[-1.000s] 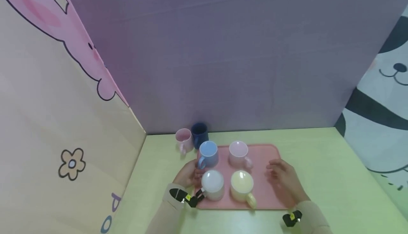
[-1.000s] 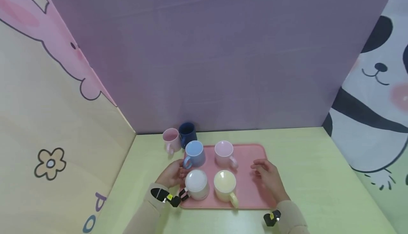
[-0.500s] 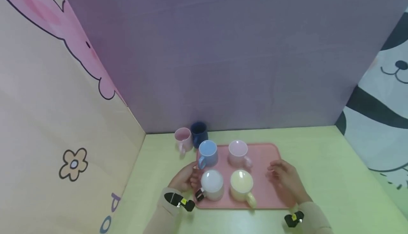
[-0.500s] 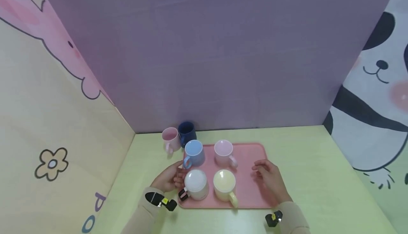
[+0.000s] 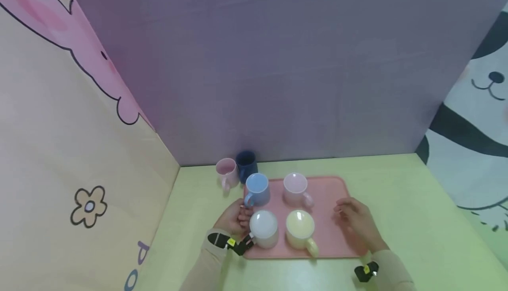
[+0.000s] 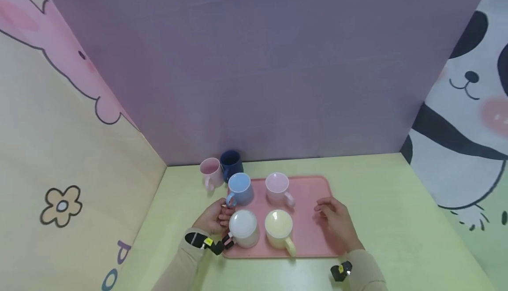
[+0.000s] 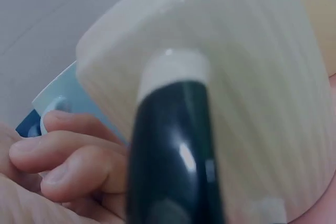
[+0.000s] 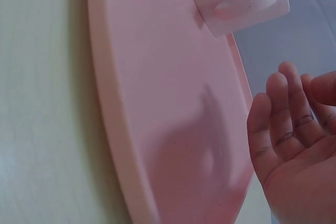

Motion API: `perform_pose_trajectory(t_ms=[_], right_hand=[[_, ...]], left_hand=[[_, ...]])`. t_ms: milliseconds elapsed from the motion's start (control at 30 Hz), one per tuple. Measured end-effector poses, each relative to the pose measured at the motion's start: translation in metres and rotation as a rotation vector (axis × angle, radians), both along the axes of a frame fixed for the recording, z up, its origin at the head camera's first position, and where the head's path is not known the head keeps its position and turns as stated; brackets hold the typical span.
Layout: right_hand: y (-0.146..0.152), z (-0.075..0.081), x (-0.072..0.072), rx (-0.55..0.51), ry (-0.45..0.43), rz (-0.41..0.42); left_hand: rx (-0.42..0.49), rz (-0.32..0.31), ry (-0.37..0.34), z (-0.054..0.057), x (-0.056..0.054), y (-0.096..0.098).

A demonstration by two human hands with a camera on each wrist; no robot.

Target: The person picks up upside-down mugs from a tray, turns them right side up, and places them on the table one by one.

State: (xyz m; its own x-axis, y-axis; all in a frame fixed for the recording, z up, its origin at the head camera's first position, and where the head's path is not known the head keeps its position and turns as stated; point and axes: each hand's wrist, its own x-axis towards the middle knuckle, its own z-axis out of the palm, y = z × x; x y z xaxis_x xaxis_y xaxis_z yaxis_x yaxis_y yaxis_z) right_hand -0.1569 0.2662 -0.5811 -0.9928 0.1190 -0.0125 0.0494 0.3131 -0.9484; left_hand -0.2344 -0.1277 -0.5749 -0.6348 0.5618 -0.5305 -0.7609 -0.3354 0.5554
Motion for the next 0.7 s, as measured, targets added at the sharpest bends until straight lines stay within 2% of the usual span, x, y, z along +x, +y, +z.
perform_pose_trajectory(t_ms=[133,367,533,700], right_hand=[[-0.001,0.0,0.001,-0.009,-0.011,0.007],[-0.002,0.001,0.003,-0.001,-0.067,-0.014],[0.001,0.003,0.004,0.0,-0.062,-0.016],[0.002,0.005,0.004,-0.004,-0.017,-0.003]], left_hand=[[-0.012,0.031,0.006,0.001,-0.002,0.002],[-0.041,0.025,0.028,0.004,-0.005,0.005],[-0.063,0.043,0.045,0.008,-0.009,0.006],[-0.023,0.054,0.129,0.019,-0.013,0.011]])
